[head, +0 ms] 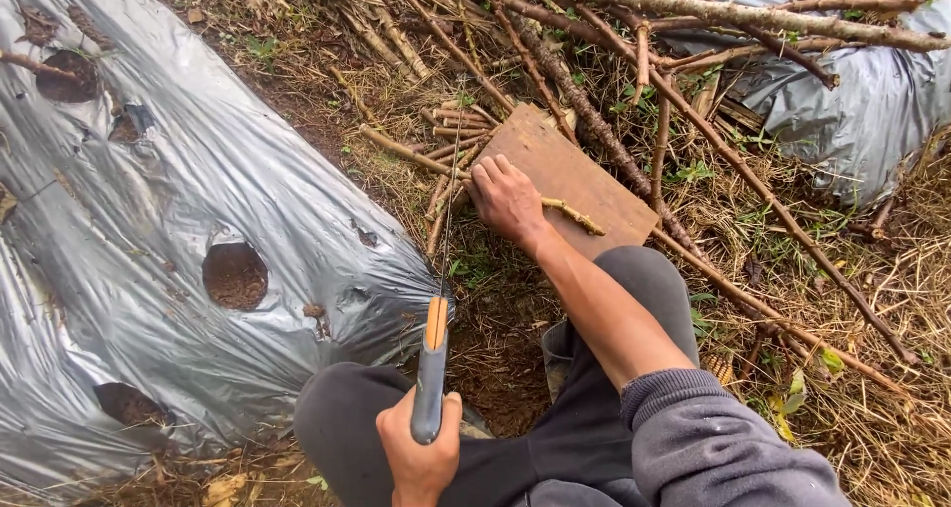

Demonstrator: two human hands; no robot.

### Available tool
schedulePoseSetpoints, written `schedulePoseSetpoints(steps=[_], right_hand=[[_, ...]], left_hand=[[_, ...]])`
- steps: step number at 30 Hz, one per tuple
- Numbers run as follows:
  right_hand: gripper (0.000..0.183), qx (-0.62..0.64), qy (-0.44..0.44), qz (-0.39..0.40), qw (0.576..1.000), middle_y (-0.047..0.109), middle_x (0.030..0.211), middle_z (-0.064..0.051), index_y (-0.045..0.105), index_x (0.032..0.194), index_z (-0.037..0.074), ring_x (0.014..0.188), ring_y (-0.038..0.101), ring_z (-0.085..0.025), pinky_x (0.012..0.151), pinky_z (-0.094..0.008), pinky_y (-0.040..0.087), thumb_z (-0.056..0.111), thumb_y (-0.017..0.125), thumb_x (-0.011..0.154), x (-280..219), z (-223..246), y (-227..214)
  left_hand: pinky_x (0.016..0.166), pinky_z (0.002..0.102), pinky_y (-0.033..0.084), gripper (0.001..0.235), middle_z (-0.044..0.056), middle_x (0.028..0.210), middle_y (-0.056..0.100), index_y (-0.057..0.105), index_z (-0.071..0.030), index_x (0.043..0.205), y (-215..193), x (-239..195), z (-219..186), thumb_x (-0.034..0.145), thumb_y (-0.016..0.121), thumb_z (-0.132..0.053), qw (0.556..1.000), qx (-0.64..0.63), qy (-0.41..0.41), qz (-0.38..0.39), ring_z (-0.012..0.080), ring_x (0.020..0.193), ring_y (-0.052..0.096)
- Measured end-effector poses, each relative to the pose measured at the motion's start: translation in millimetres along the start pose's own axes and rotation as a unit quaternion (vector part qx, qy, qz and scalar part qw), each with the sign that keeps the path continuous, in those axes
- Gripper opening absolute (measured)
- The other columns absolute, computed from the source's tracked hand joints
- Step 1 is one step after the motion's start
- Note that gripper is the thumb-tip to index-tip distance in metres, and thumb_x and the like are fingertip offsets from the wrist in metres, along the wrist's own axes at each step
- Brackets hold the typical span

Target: A person uses a hand saw to cut thin wooden branches into smaller pieces while sitting in an agricultural field.

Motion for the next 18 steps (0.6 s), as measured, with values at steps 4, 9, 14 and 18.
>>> schedulePoseSetpoints(steps=[4, 9, 14, 18], right_hand=[[0.034, -0.003, -0.008, -0.004, 1.0, 0.049, 0.083, -0.004, 0.053, 0.091, 0.008, 0.072, 0.045, -0.017, 0.058, -0.029, 0.045, 0.033, 0.042, 0.111, 1.5, -4.0, 2.9], [0.031, -0.014, -0.009, 0.003, 1.0, 0.053, 0.086, -0.005, 0.056, 0.093, 0.007, 0.073, 0.047, -0.017, 0.06, -0.029, 0.046, 0.03, 0.044, 0.11, -2.9, -2.1, 9.8], [0.033, -0.015, -0.006, 0.0, 1.0, 0.052, 0.085, -0.005, 0.055, 0.091, 0.008, 0.071, 0.047, -0.016, 0.055, -0.028, 0.046, 0.032, 0.044, 0.11, -4.7, 0.0, 5.9], [0.032, 0.001, -0.012, 0.004, 1.0, 0.051, 0.082, -0.005, 0.055, 0.09, 0.008, 0.071, 0.046, -0.017, 0.056, -0.03, 0.045, 0.031, 0.044, 0.11, -4.9, 1.7, 6.2]], left_hand=[[0.039, 0.032, 0.032, 0.028, 0.001, 0.04, 0.046, 0.054, -0.005, 0.053, -13.0, 16.8, -19.1, 0.072, 0.074, -0.01, 1.0, 0.015, -0.015, 0.018, 0.0158, 0.037, 0.032], [0.041, 0.032, 0.036, 0.022, 0.002, 0.043, 0.051, 0.062, -0.003, 0.058, -15.6, 7.8, 1.8, 0.074, 0.074, -0.013, 0.997, 0.012, -0.071, 0.033, 0.0159, 0.039, 0.037], [0.038, 0.029, 0.042, 0.009, 0.003, 0.041, 0.058, 0.069, -0.004, 0.063, -19.0, -33.0, 30.0, 0.068, 0.074, -0.01, 0.998, 0.014, -0.053, 0.024, 0.0143, 0.034, 0.044], [0.036, 0.028, 0.039, 0.007, 0.002, 0.041, 0.058, 0.072, -0.004, 0.066, -24.7, -23.9, 6.6, 0.068, 0.075, -0.011, 0.999, 0.029, -0.026, 0.007, 0.0137, 0.032, 0.044]])
Point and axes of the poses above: each hand's wrist, its own x-axis towards the middle knuckle, its own y-axis out of the palm, z = x × y, the point moved 9 cm from there along x, towards the middle knuckle
